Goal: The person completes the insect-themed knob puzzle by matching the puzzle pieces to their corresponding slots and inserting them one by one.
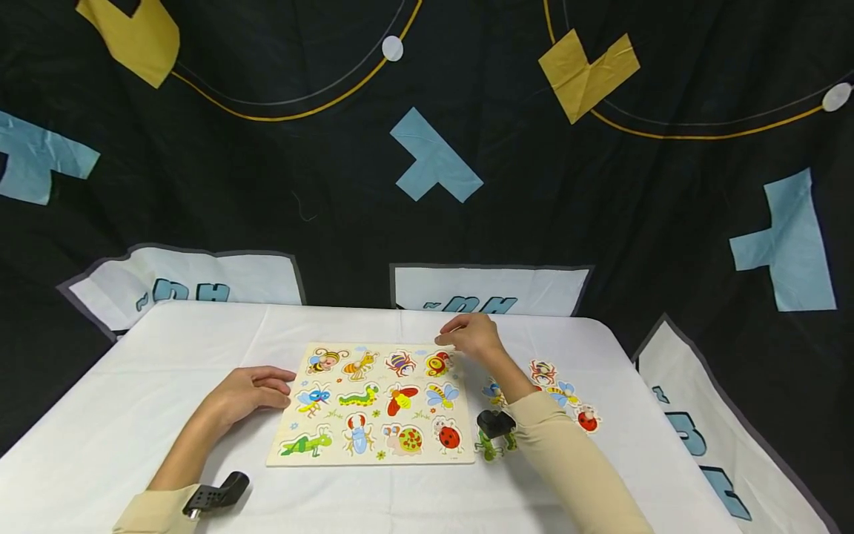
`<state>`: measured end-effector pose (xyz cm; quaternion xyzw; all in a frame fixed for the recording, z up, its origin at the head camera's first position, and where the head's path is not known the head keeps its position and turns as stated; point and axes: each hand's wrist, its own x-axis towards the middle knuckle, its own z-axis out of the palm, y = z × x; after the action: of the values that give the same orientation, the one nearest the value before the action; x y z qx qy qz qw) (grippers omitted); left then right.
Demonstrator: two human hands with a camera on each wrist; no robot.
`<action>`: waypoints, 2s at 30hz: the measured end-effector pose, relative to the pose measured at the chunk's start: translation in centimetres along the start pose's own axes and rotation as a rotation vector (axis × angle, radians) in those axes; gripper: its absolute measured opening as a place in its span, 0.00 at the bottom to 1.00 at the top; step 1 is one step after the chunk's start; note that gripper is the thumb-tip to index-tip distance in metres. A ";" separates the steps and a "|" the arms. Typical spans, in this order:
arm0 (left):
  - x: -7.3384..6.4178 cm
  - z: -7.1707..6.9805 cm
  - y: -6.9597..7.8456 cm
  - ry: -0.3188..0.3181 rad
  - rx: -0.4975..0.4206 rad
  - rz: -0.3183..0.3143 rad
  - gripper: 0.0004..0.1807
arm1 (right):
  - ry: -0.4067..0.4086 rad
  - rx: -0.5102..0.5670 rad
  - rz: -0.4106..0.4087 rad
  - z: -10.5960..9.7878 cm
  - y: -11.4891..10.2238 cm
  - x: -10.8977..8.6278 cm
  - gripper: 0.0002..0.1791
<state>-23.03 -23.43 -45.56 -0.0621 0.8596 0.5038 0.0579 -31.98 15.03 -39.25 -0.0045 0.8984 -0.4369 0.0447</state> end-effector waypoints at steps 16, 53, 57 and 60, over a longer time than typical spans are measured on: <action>0.0 0.0 -0.1 0.010 -0.004 0.002 0.28 | 0.031 -0.027 0.043 -3.6 2.6 -0.2 0.19; 0.0 0.0 -0.2 0.005 -0.012 -0.002 0.28 | 0.115 -0.014 0.162 -9.8 8.5 -1.8 0.23; 0.0 0.1 -0.2 0.004 -0.024 -0.003 0.28 | 0.119 -0.026 0.166 -10.1 9.3 -2.1 0.23; 0.0 0.0 -0.2 0.002 -0.028 -0.002 0.28 | 0.121 -0.014 0.176 -10.3 9.8 -2.2 0.22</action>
<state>-22.96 -23.50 -45.73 -0.0642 0.8524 0.5158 0.0567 -30.37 29.28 -40.44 0.1004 0.8993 -0.4247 0.0282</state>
